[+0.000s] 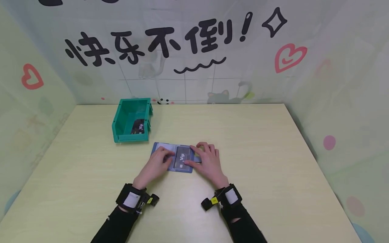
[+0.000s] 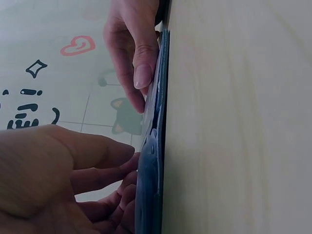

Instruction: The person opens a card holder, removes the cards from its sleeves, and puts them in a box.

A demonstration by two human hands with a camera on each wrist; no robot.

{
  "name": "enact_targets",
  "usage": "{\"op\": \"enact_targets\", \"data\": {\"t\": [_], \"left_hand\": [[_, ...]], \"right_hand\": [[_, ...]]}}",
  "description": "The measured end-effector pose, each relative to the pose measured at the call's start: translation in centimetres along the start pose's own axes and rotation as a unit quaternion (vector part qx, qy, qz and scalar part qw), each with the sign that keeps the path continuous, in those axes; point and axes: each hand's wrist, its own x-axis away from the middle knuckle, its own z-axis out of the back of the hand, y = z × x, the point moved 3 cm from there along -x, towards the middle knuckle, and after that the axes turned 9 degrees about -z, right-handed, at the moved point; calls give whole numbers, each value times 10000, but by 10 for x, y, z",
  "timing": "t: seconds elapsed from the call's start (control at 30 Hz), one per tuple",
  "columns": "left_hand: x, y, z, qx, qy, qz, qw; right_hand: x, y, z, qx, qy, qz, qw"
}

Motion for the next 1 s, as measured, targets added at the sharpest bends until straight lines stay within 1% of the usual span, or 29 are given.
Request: {"op": "enact_targets", "data": {"t": [0.13, 0.3, 0.43, 0.57, 0.8, 1.0], "left_hand": [[-2, 0, 0, 73, -19, 65, 10000], [-3, 0, 0, 241, -34, 251, 9994], [-5, 1, 0, 326, 61, 302, 9990], [-6, 2, -2, 238, 211, 282, 9991], [-7, 2, -6, 69, 375, 407, 9984], [-7, -1, -5, 151, 328, 469, 9982]], "right_hand": [[0, 0, 0, 74, 68, -60, 9999], [0, -2, 1, 89, 97, -77, 9999], [1, -3, 2, 98, 75, -103, 9999], [1, -3, 2, 144, 75, -102, 9998], [0, -2, 2, 119, 50, -75, 9999], [-1, -1, 0, 164, -84, -125, 9998]]}}
